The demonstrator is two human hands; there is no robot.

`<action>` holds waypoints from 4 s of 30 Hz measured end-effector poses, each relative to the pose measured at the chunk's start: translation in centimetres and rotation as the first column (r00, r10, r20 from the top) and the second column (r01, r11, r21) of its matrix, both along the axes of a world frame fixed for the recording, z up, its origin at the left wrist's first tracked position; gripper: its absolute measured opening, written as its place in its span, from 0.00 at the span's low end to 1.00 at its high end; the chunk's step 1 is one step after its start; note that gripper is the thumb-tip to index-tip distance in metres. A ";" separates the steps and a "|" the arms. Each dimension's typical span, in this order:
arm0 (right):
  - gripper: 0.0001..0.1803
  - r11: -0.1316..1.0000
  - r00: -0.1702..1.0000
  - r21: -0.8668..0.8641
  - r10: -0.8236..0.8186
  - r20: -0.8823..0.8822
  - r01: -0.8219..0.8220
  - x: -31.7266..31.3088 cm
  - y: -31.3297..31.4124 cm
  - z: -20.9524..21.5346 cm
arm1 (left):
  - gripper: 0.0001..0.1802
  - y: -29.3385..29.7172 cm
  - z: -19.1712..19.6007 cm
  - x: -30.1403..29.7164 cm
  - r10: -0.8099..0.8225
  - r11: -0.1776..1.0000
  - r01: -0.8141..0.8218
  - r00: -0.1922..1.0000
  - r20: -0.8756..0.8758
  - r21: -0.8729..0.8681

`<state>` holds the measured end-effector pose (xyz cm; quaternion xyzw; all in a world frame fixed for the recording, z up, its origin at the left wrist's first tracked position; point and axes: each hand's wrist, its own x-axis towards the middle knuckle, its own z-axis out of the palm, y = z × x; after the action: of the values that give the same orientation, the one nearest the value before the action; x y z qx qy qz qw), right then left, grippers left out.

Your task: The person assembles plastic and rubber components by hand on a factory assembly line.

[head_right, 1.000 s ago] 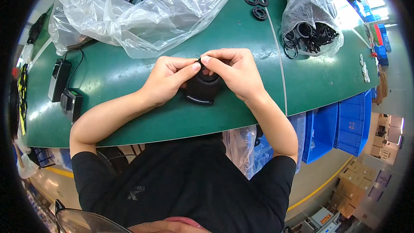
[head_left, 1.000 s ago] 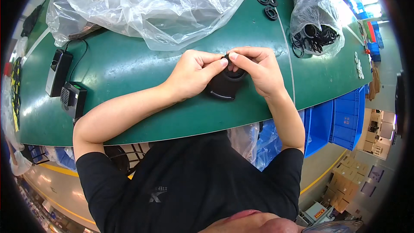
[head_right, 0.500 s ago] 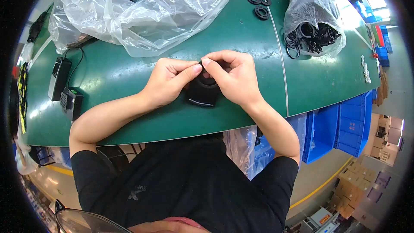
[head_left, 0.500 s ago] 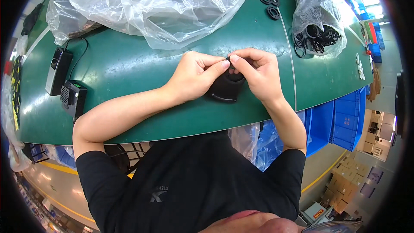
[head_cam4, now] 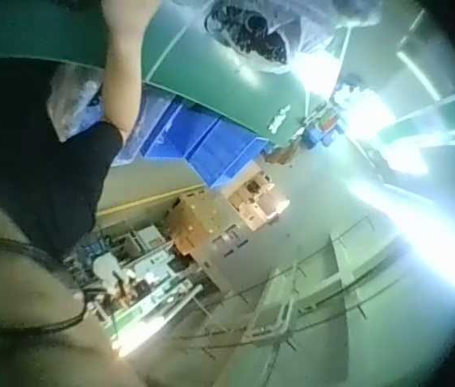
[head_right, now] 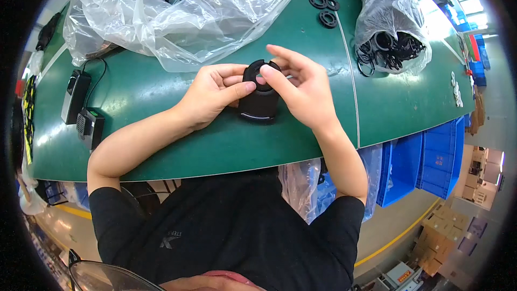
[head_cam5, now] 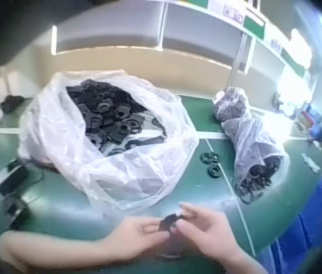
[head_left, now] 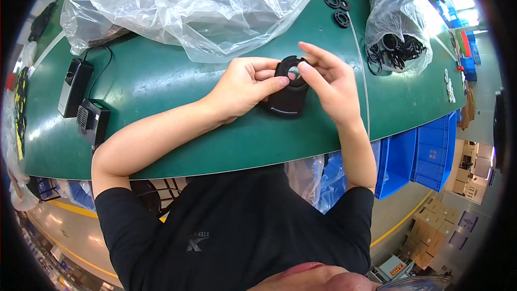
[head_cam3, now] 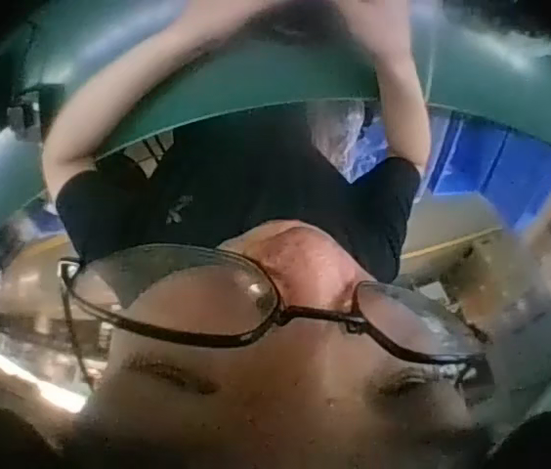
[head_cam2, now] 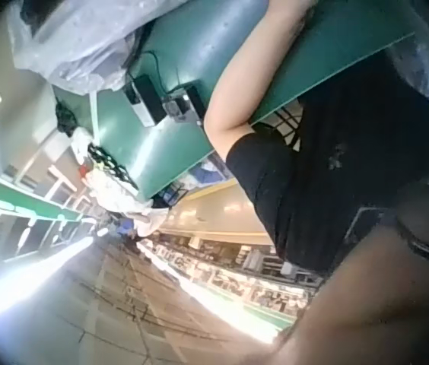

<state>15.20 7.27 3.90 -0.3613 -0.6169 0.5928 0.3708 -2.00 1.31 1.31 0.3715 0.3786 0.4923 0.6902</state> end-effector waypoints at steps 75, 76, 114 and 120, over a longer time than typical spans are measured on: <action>0.11 0.997 1.000 -0.072 0.009 0.019 -0.007 1.2 -0.4 -0.2 | 0.21 -0.5 -0.2 0.4 0.106 0.979 -0.115 0.993 0.057 0.169; 0.11 0.999 1.000 -0.048 0.005 0.014 -0.004 1.3 -0.4 -0.3 | 0.22 -0.6 -0.2 0.6 0.102 0.968 -0.104 0.995 0.021 0.230; 0.08 0.995 0.993 -0.065 0.079 0.090 -0.073 0.4 -1.3 -0.4 | 0.11 -0.7 1.0 0.4 0.212 0.972 -0.194 0.967 -0.140 0.128; 0.09 0.974 0.985 -0.159 0.171 0.035 -0.164 0.8 -1.2 -0.6 | 0.12 -1.0 0.8 0.4 0.200 0.972 -0.169 0.959 -0.200 0.163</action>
<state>15.98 6.05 3.32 -0.3500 -0.6059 0.6592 0.2754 -1.64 0.34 2.06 0.4346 0.4475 0.5376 0.5673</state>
